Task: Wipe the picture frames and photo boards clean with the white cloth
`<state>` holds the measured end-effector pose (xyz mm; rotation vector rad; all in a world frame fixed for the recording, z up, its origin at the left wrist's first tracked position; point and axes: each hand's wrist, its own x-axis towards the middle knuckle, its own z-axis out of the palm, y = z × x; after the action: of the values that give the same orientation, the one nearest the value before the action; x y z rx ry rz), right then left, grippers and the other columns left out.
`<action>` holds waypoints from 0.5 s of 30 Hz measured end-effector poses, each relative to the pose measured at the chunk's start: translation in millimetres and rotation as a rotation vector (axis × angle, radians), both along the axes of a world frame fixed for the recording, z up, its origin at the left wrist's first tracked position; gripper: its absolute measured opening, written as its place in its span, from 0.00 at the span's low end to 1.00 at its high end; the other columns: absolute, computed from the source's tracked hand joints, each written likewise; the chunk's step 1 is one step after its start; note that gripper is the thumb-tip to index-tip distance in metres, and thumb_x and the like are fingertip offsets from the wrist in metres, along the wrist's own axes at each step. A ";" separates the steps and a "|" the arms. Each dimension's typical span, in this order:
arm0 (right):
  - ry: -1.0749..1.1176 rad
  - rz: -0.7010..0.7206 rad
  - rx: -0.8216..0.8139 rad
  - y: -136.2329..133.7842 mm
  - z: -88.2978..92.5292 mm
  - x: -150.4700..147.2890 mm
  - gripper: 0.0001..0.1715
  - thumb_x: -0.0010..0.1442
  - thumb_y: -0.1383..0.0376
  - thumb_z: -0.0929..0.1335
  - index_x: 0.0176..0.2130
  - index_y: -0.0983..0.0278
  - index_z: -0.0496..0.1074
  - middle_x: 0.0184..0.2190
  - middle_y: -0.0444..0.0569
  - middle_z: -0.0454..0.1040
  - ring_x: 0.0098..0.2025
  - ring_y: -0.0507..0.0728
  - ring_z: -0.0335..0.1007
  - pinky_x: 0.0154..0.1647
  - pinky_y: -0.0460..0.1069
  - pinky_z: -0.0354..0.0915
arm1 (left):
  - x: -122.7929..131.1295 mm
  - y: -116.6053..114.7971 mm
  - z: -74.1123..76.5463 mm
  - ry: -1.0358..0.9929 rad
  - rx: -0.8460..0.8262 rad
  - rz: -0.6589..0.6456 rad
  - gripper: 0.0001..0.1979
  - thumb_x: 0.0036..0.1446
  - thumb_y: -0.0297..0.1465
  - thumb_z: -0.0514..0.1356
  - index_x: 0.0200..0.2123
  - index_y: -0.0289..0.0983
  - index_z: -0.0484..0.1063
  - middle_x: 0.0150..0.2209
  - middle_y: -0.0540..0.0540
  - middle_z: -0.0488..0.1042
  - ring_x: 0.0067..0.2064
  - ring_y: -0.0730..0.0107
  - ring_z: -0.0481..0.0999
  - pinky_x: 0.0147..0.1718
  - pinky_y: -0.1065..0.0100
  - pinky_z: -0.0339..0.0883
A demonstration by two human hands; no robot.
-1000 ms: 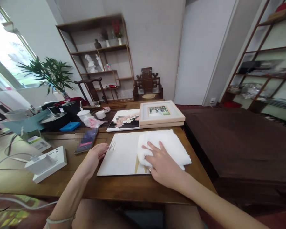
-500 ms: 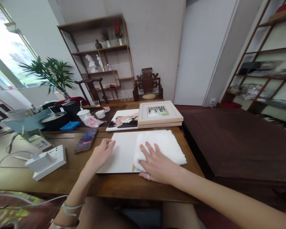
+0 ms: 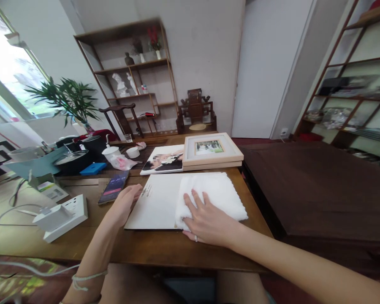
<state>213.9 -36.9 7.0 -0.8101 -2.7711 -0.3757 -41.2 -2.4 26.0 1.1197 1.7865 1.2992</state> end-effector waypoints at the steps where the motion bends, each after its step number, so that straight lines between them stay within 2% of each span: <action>1: 0.022 -0.009 -0.017 -1.0 0.9 0.6 0.19 0.60 0.57 0.61 0.34 0.70 0.71 0.57 0.70 0.57 0.60 0.76 0.47 0.50 0.69 0.56 | 0.7 -1.5 5.9 -0.037 -0.031 -0.006 0.16 0.45 0.42 0.58 0.32 0.35 0.70 0.32 0.45 0.74 0.38 0.61 0.73 0.35 0.67 0.63; 4: 0.091 -0.065 -0.061 -5.5 3.2 1.0 0.16 0.57 0.57 0.64 0.33 0.68 0.70 0.59 0.68 0.55 0.62 0.75 0.40 0.53 0.69 0.53 | 5.4 -11.6 30.0 -0.118 -0.048 -0.019 0.16 0.47 0.42 0.58 0.34 0.36 0.69 0.34 0.46 0.73 0.39 0.64 0.73 0.34 0.69 0.64; 7: 0.166 -0.087 -0.052 -10.4 4.7 3.3 0.03 0.51 0.69 0.67 0.29 0.67 0.68 0.61 0.68 0.51 0.63 0.74 0.36 0.55 0.69 0.52 | 9.5 -27.7 57.4 -0.121 -0.015 -0.041 0.19 0.47 0.44 0.59 0.37 0.37 0.70 0.37 0.45 0.74 0.44 0.62 0.72 0.35 0.70 0.65; 9: 0.255 -0.046 -0.014 -12.9 4.9 10.8 0.06 0.48 0.75 0.65 0.24 0.66 0.65 0.61 0.67 0.51 0.63 0.73 0.37 0.55 0.68 0.54 | 11.1 -39.7 74.2 -0.115 0.072 -0.108 0.21 0.46 0.45 0.60 0.41 0.38 0.70 0.39 0.45 0.74 0.46 0.61 0.71 0.39 0.68 0.66; 12: 0.444 0.021 0.008 -14.7 2.5 33.7 0.14 0.49 0.74 0.64 0.19 0.61 0.59 0.58 0.59 0.59 0.61 0.68 0.47 0.52 0.64 0.61 | 15.7 -55.0 94.0 -0.190 0.213 -0.205 0.22 0.49 0.44 0.59 0.44 0.36 0.70 0.42 0.43 0.74 0.49 0.57 0.71 0.44 0.64 0.66; 13: 0.518 0.001 -0.013 -14.7 0.9 43.1 0.15 0.50 0.72 0.66 0.18 0.60 0.58 0.55 0.56 0.63 0.59 0.67 0.53 0.50 0.63 0.64 | 18.8 -58.4 98.5 -0.236 0.262 -0.222 0.22 0.50 0.43 0.58 0.46 0.36 0.69 0.44 0.43 0.74 0.50 0.57 0.70 0.45 0.63 0.66; 15: 0.728 -0.157 -0.116 -14.3 -2.1 60.5 0.16 0.48 0.66 0.69 0.17 0.57 0.59 0.44 0.51 0.73 0.52 0.65 0.64 0.46 0.61 0.67 | 27.5 -61.4 102.9 -0.337 0.368 -0.254 0.22 0.51 0.40 0.57 0.48 0.38 0.68 0.46 0.44 0.73 0.52 0.56 0.69 0.45 0.62 0.67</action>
<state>274.4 -51.2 4.9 -0.9578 -2.0691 0.0592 -13.7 -63.8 128.9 1.1905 1.1503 1.5866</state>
